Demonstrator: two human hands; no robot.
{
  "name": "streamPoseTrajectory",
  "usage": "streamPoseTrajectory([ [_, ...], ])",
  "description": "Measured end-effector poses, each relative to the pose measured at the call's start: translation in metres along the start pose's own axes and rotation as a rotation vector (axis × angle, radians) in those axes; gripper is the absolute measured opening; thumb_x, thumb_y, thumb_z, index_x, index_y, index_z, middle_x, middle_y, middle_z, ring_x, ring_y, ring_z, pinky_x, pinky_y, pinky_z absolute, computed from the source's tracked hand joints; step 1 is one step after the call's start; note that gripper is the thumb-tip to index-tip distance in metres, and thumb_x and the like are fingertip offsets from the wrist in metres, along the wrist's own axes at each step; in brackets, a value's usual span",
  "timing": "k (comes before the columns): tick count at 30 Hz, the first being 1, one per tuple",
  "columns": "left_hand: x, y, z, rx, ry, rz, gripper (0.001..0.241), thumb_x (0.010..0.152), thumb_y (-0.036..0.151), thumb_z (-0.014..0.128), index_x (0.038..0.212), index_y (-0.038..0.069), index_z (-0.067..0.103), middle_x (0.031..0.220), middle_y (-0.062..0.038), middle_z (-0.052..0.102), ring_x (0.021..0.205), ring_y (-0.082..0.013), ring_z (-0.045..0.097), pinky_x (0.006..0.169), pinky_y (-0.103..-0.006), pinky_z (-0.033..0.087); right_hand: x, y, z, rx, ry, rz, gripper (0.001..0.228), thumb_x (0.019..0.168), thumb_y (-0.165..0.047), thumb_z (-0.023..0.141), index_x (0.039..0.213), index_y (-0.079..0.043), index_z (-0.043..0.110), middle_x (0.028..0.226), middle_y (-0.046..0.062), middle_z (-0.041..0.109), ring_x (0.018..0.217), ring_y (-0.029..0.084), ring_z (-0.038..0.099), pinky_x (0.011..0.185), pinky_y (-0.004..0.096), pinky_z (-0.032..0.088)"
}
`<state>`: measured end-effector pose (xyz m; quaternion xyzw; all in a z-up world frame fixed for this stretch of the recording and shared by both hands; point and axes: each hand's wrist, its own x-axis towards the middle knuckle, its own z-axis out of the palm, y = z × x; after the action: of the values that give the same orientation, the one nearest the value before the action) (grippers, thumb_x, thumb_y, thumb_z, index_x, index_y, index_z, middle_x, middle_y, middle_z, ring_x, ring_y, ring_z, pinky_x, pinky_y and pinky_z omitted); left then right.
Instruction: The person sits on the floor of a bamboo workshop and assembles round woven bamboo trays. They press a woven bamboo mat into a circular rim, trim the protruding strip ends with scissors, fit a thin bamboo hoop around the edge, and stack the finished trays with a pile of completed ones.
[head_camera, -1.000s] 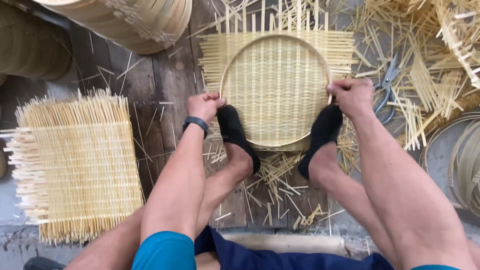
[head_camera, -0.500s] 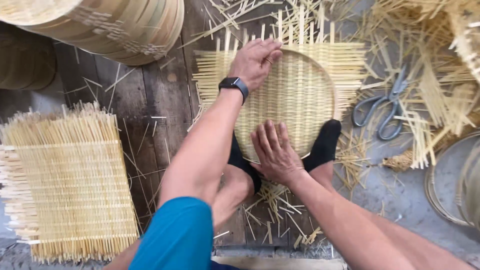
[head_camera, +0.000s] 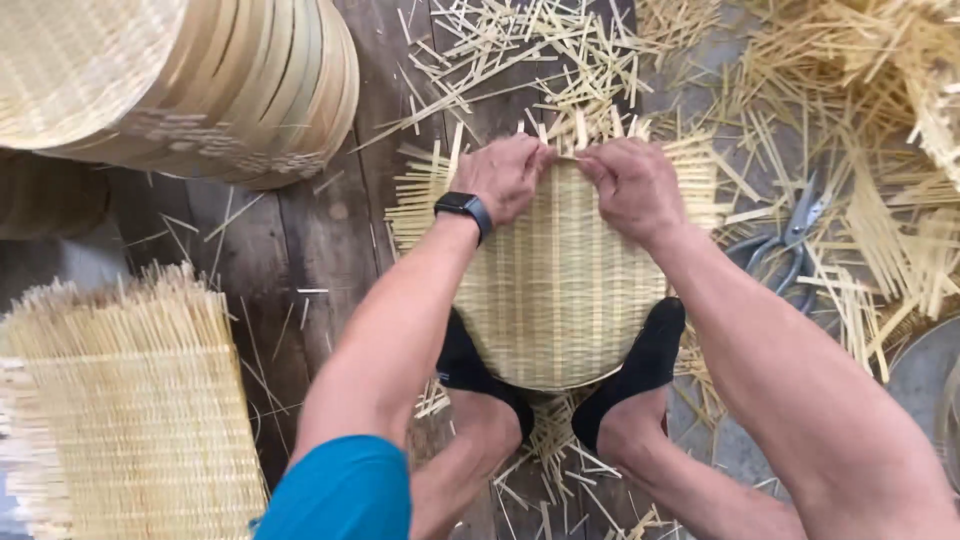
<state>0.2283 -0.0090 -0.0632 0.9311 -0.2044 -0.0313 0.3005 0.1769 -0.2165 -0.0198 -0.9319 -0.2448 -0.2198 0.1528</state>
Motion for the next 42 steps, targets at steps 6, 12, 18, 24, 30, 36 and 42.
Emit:
streamPoseTrajectory([
  [6,0.005,-0.017,0.022,-0.166,-0.342,-0.311,0.042,0.101,0.055,0.05,0.09,0.02,0.07,0.088,-0.012,0.074,0.084,-0.0348,0.069,0.073,-0.0491,0.052,-0.017,0.013,0.022,0.553,-0.541,0.87,0.017,0.104,-0.024,0.068,0.102,-0.011,0.078,0.092,0.012,0.076,0.084,0.031,0.072,0.075,0.039,0.058],
  [12,0.054,-0.074,0.065,-0.394,-0.388,-0.322,0.048,0.099,0.052,0.066,0.083,0.008,0.074,0.088,-0.011,0.072,0.081,-0.0295,0.066,0.072,-0.0436,0.049,-0.048,0.03,0.025,0.242,0.039,0.255,0.037,0.112,-0.03,0.056,0.092,-0.004,0.073,0.107,0.02,0.075,0.099,0.034,0.068,0.088,0.044,0.053],
  [18,0.03,-0.069,0.077,-0.577,-0.476,-0.51,0.038,0.091,0.045,0.07,0.097,0.008,0.077,0.089,-0.006,0.074,0.081,-0.0198,0.066,0.075,-0.0374,0.056,-0.063,0.02,0.019,0.507,-0.611,1.317,0.076,0.112,-0.053,0.032,0.087,0.011,0.064,0.093,0.035,0.067,0.091,0.047,0.063,0.085,0.053,0.05],
  [24,0.038,-0.078,0.073,-0.309,-0.407,-0.191,0.033,0.101,0.04,0.068,0.106,0.009,0.078,0.102,-0.009,0.075,0.096,-0.0218,0.07,0.09,-0.0367,0.052,-0.044,0.03,0.048,0.431,-0.472,0.946,0.059,0.11,-0.045,0.037,0.101,0.004,0.067,0.101,0.035,0.064,0.103,0.05,0.059,0.094,0.054,0.045],
  [30,-0.034,-0.053,0.019,-0.582,0.325,-0.244,0.05,0.108,0.036,0.053,0.148,0.008,0.044,0.13,-0.016,0.065,0.121,-0.0319,0.061,0.109,-0.0428,0.048,0.047,-0.036,0.086,0.389,-0.292,0.511,0.048,0.104,-0.053,0.045,0.118,-0.017,0.074,0.112,0.018,0.069,0.103,0.038,0.066,0.086,0.054,0.05],
  [36,-0.093,-0.057,0.016,-0.175,0.045,-0.813,0.068,0.103,0.058,0.032,0.109,0.008,0.076,0.097,-0.027,0.072,0.098,-0.0481,0.064,0.083,-0.0572,0.048,0.082,-0.058,0.061,0.099,-1.059,0.589,0.065,0.09,-0.087,0.037,0.124,-0.043,0.072,0.075,0.008,0.069,0.065,0.018,0.064,0.052,0.032,0.037],
  [42,-0.101,-0.096,0.053,-0.353,0.093,-0.666,0.073,0.102,0.063,0.037,0.093,0.0,0.073,0.09,-0.029,0.07,0.089,-0.0472,0.069,0.079,-0.0517,0.051,0.069,-0.061,0.057,0.015,-1.062,0.623,0.071,0.091,-0.087,0.038,0.127,-0.036,0.073,0.083,0.008,0.07,0.075,0.018,0.063,0.063,0.035,0.041],
])
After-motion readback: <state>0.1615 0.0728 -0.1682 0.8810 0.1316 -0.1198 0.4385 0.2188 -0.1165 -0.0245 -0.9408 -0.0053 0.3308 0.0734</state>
